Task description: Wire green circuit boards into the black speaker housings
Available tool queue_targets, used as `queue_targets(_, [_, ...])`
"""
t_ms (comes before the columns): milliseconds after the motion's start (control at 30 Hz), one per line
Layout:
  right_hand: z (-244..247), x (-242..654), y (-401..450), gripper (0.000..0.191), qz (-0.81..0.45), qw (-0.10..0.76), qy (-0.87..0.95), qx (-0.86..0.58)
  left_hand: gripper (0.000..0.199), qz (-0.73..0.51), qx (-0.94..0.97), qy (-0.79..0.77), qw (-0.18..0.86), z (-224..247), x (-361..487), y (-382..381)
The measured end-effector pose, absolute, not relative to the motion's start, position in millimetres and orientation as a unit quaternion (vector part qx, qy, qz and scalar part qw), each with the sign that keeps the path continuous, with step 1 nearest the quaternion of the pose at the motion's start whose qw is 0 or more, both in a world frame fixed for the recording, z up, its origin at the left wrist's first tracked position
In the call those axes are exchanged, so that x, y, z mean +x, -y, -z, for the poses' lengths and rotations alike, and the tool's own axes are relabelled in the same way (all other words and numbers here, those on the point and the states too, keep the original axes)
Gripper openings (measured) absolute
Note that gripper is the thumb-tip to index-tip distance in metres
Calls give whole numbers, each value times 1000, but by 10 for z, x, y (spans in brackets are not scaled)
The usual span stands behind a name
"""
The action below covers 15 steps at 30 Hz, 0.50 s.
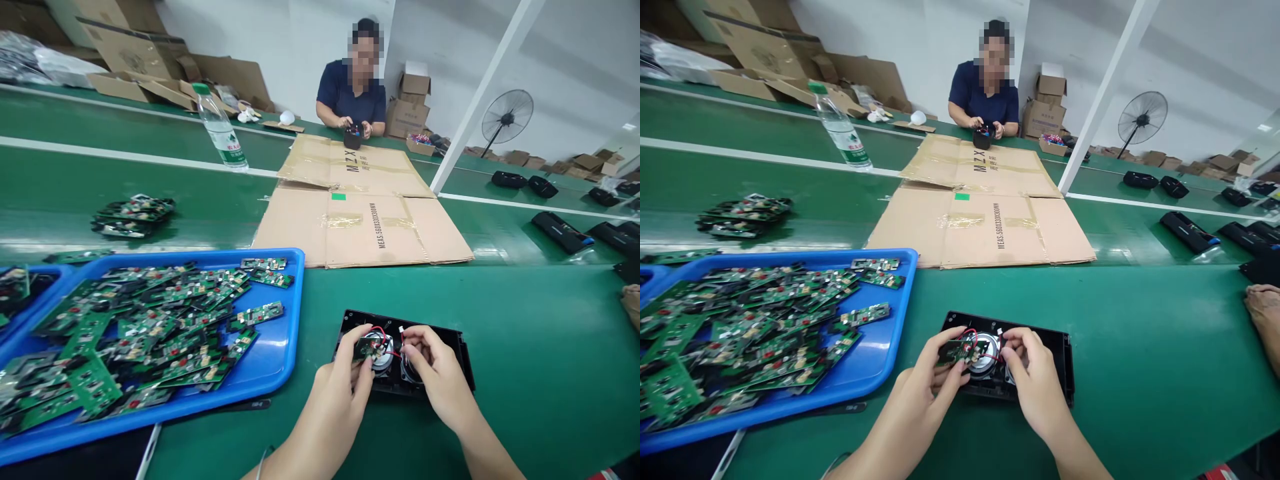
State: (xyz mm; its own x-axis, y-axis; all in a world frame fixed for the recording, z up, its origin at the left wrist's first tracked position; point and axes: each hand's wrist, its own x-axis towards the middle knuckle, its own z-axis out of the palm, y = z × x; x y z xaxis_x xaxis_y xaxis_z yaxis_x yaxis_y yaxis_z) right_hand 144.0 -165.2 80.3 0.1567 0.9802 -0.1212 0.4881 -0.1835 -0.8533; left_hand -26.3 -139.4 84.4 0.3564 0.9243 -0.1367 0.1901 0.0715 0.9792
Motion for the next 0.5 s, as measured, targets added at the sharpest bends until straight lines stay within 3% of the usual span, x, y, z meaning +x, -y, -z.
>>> queue_targets(267, [-886, 1474, 1696, 13, -400, 367, 615, -572, 48, -322, 635, -480, 513, -819, -273, 1417])
queue_targets(500, [-761, 1336, 1745, 17, -139, 344, 755, -541, 49, -277, 690, -461, 485, -863, -281, 1418])
